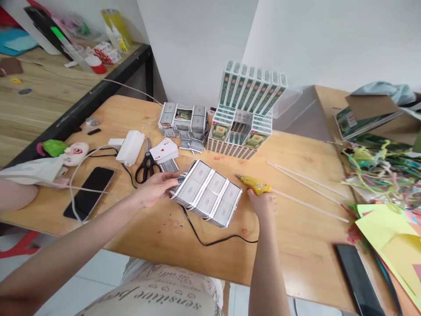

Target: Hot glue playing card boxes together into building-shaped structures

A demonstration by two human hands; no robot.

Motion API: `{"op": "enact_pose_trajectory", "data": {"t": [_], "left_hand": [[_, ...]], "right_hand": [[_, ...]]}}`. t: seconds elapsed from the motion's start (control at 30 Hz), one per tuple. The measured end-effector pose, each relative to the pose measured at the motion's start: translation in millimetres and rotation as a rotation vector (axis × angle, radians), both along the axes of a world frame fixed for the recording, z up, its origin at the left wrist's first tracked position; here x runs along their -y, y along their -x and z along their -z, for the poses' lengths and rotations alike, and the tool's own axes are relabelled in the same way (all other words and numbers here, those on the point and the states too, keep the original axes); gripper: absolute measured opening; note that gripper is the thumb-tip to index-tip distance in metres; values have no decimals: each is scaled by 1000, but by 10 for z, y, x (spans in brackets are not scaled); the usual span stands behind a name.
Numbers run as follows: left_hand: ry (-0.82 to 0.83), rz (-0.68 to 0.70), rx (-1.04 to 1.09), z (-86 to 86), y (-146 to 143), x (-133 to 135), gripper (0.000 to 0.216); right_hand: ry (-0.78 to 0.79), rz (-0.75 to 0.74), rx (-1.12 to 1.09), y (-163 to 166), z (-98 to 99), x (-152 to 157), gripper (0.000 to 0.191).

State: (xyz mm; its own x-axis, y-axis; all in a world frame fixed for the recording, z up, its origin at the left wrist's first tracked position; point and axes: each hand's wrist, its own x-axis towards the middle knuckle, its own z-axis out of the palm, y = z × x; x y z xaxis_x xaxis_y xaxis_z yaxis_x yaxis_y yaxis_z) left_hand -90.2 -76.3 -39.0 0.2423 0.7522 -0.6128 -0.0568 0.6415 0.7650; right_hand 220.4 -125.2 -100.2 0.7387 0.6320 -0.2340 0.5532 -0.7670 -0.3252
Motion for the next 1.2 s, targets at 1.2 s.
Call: {"op": "enact_pose_trajectory", "data": {"t": [1.2], "left_hand": [[-243, -22, -42, 165, 26, 142, 44]], "right_hand": [[-406, -857, 164, 1495, -417, 398, 66]]}}
